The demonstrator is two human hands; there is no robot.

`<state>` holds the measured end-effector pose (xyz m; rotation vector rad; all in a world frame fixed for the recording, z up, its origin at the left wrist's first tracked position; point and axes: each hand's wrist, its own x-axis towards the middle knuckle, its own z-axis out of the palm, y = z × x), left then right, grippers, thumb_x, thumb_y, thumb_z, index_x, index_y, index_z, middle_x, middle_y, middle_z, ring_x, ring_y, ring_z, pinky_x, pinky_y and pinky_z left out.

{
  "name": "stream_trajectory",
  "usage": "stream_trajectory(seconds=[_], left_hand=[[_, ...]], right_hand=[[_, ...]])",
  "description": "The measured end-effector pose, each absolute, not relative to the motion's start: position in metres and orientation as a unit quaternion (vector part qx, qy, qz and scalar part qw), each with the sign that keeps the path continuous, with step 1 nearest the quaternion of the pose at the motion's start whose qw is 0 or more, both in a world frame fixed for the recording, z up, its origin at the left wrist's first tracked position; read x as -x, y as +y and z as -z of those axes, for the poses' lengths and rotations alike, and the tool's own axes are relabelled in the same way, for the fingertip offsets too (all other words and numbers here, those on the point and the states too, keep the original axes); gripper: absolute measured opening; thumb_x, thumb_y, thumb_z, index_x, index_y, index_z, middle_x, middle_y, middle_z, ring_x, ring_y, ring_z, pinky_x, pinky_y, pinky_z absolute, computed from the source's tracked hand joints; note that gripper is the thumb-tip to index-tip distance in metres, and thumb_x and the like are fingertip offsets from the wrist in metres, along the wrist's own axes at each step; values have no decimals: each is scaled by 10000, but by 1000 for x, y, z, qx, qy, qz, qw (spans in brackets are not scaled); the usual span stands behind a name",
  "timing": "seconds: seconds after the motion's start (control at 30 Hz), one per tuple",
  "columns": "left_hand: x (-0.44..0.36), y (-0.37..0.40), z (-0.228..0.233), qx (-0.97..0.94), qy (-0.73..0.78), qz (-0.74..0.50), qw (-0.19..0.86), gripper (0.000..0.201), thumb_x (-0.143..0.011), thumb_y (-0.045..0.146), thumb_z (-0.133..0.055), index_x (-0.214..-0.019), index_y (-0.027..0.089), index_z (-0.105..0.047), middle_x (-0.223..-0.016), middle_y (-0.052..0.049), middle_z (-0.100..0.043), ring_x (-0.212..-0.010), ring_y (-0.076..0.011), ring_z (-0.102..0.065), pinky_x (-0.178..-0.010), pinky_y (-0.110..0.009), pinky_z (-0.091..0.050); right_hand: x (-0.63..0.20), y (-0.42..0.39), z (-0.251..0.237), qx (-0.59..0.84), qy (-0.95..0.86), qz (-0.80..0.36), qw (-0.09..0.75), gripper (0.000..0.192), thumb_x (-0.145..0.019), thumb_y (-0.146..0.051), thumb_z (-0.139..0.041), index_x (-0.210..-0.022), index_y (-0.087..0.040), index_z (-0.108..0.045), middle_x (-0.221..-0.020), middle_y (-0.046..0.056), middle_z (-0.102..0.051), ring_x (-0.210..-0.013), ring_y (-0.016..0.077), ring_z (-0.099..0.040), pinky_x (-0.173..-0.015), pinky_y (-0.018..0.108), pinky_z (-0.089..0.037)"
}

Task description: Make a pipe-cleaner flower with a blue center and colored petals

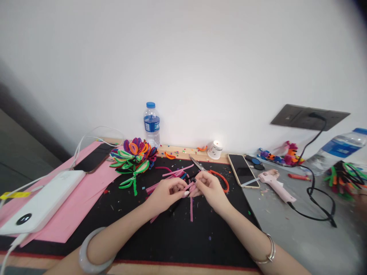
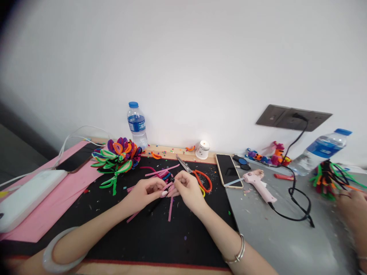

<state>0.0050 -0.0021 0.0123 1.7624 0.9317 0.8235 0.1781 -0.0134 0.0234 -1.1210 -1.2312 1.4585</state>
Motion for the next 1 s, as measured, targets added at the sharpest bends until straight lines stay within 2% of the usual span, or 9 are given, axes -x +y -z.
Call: stream_trajectory(seconds=[0.2,0.37,0.57,0.8,1.0], left_hand=[[-4,-2,-14,-730,410,-358,413,252,-712,242,-596,-956,181,-607,-764,-5,-609,-549,-91,-471,-496,-193,-368],[-2,-4,-14,-731,392,-382,408,292,-752,224,-563,-1040,188,-596,-766,-14,-631,-590,-110,-531,-576,-219,-438],[1,-5,-13,-734,389,-407,380,220,-769,263,-563,-961,185,-636,-796,-29,-668,-675,-143,-609,-661,-247,-485],[1,-5,-12,-714,392,-412,407,244,-772,232,-560,-1000,176,-627,-850,-33,-688,-752,-152,-639,-718,-254,-502],[2,-5,-17,-722,405,-408,384,259,-773,203,-555,-1019,178,-632,-835,-29,-682,-722,-142,-625,-708,-247,-489]], right_hand=[[-182,-11,-25,432,-400,-627,510,256,-718,-342,-632,-693,-174,-441,-608,6,-648,-539,142,-649,-546,243,-523],[-182,-12,-23,396,-345,-690,498,241,-743,-295,-624,-664,-163,-438,-653,22,-666,-585,135,-661,-594,234,-528],[-183,-11,-21,381,-315,-734,465,235,-751,-258,-620,-660,-161,-426,-687,39,-669,-641,141,-668,-620,239,-527],[-182,-11,-21,365,-345,-738,450,283,-743,-308,-622,-664,-172,-387,-637,4,-640,-532,120,-627,-549,247,-508],[-181,-11,-19,375,-375,-721,445,283,-757,-352,-588,-674,-180,-379,-607,-7,-615,-487,104,-580,-522,251,-488]])
